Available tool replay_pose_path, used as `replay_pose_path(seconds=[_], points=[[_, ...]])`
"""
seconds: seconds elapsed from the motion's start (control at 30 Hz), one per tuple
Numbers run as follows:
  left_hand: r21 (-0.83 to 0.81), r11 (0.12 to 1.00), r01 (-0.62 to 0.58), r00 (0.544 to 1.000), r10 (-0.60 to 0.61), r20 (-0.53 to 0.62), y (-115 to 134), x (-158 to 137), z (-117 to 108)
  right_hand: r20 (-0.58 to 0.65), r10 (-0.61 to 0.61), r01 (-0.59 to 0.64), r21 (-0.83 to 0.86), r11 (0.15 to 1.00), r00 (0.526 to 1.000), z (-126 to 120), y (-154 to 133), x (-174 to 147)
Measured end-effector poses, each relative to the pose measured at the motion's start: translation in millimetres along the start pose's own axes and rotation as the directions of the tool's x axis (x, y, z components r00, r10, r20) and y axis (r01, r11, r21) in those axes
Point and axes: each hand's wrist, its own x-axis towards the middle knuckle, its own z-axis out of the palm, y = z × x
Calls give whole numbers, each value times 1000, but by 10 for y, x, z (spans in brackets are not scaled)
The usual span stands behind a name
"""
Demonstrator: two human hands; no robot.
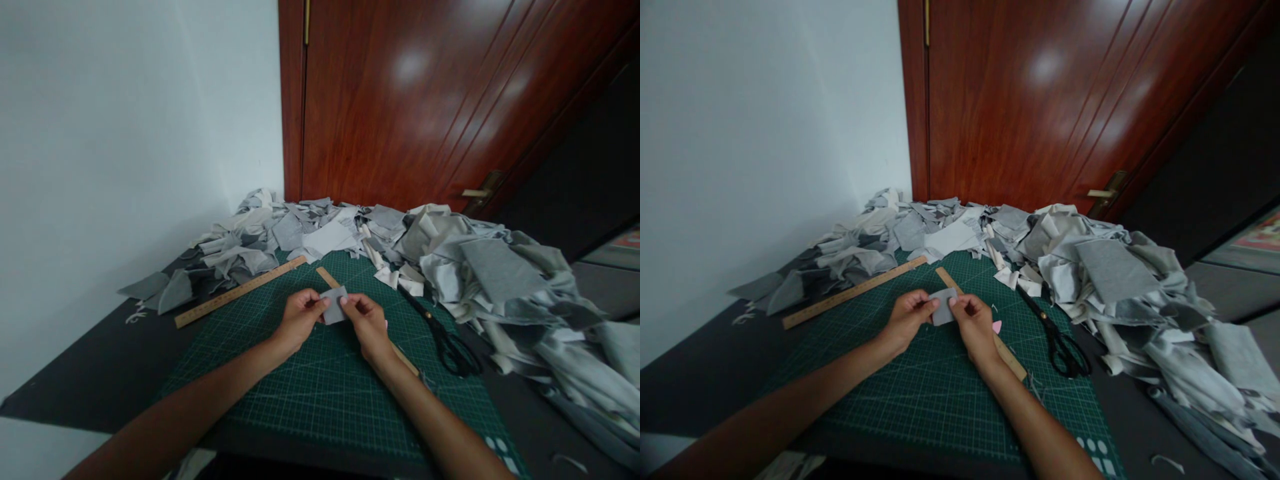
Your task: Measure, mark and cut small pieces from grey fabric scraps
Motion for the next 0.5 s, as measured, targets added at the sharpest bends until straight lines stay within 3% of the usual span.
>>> replay_pose_path(seconds=[0.2, 0.5], points=[[1, 999, 42, 996, -42, 76, -28, -30, 13, 2, -77, 77, -161, 984, 997, -41, -22, -4], [39, 998, 47, 995, -50, 85, -37, -83, 49, 16, -251, 233, -434, 870, 968, -86, -6, -4]])
